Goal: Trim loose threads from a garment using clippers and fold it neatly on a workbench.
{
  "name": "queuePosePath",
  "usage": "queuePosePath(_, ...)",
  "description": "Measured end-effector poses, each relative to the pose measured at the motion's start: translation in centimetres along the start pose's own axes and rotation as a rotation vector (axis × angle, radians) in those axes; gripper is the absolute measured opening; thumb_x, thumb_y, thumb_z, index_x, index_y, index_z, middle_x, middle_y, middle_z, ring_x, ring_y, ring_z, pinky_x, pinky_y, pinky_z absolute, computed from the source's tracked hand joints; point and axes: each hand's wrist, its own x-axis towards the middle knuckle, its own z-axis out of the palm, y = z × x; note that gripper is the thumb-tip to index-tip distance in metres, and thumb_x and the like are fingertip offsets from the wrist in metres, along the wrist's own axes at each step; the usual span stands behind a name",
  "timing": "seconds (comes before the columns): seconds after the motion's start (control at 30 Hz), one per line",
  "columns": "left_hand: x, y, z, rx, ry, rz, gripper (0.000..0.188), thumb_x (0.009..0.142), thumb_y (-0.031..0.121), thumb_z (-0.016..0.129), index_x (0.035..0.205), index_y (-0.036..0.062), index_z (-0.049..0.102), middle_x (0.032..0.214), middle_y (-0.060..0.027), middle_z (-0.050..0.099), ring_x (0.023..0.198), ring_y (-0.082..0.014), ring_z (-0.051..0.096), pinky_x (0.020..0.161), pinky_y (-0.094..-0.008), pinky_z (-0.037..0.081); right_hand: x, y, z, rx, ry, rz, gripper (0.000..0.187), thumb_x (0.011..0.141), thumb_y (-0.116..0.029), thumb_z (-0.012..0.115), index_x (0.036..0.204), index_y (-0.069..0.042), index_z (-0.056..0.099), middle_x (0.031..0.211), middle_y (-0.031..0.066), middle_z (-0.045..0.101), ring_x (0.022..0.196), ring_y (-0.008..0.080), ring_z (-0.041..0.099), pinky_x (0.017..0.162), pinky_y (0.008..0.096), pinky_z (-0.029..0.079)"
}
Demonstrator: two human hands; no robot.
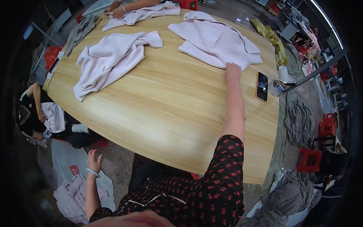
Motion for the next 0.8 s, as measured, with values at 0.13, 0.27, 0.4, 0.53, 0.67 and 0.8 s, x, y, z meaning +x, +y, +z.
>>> queuePosePath(0.13,1.9,4.1,-1.5,-0.102,0.032,0.058,0.034,0.079,0.008,0.064,0.111,-0.0006,0.055,0.116,-0.0202,0.052,0.106,-0.0350,0.053,0.091,-0.0372,0.044,-0.5,-5.7,-2.6,0.197,0.000,-0.213,0.015,0.079,-0.006,0.053,0.093,-0.006,0.057,0.088,0.0164,0.062,0.085,0.0336,0.062,0.073,0.0439,0.049)
queuePosePath(0.27,6.4,11.0,-0.5,-0.426,-0.141,0.019,0.031,0.084,0.006,0.060,0.113,-0.0001,0.053,0.117,-0.0140,0.052,0.104,-0.0234,0.056,0.079,-0.0319,0.051,-3.6,-15.4,-5.8,0.461,-0.057,-0.347,0.016,0.083,-0.007,0.044,0.092,-0.003,0.056,0.090,0.0196,0.062,0.085,0.0372,0.060,0.074,0.0467,0.048)
queuePosePath(0.4,10.7,18.1,2.2,-0.394,-0.191,0.317,0.034,0.085,0.007,0.060,0.117,-0.0003,0.051,0.118,-0.0115,0.053,0.105,-0.0203,0.055,0.082,-0.0322,0.050,-7.1,-22.2,-7.1,0.754,-0.155,-0.444,0.016,0.083,-0.006,0.048,0.095,-0.001,0.057,0.094,0.0202,0.061,0.092,0.0375,0.059,0.079,0.0456,0.047)
queuePosePath(0.53,13.4,18.9,3.8,-0.520,-0.249,0.206,0.040,0.087,0.015,0.061,0.122,0.0005,0.049,0.117,-0.0103,0.053,0.103,-0.0187,0.055,0.083,-0.0312,0.048,-9.5,-19.6,-14.0,1.085,0.265,-0.539,0.029,0.084,-0.012,0.056,0.111,-0.002,0.057,0.109,0.0199,0.059,0.102,0.0344,0.056,0.087,0.0393,0.046)
queuePosePath(0.67,17.0,20.3,5.7,-0.731,-0.455,-0.084,0.059,0.089,0.040,0.057,0.130,0.0015,0.042,0.116,-0.0099,0.052,0.097,-0.0159,0.054,0.080,-0.0291,0.045,-6.9,-9.3,-14.1,0.788,0.583,-0.020,0.044,0.085,-0.020,0.059,0.122,0.003,0.049,0.118,0.0216,0.054,0.106,0.0325,0.055,0.092,0.0370,0.043)
queuePosePath(0.8,21.3,27.5,10.0,-1.178,-0.595,-0.284,0.072,0.089,0.047,0.054,0.139,0.0046,0.025,0.128,-0.0122,0.043,0.107,-0.0182,0.051,0.088,-0.0328,0.044,-7.6,-8.3,-5.0,1.357,-0.185,0.064,0.072,0.085,-0.031,0.061,0.139,0.004,0.027,0.136,0.0196,0.042,0.123,0.0270,0.044,0.103,0.0337,0.034)
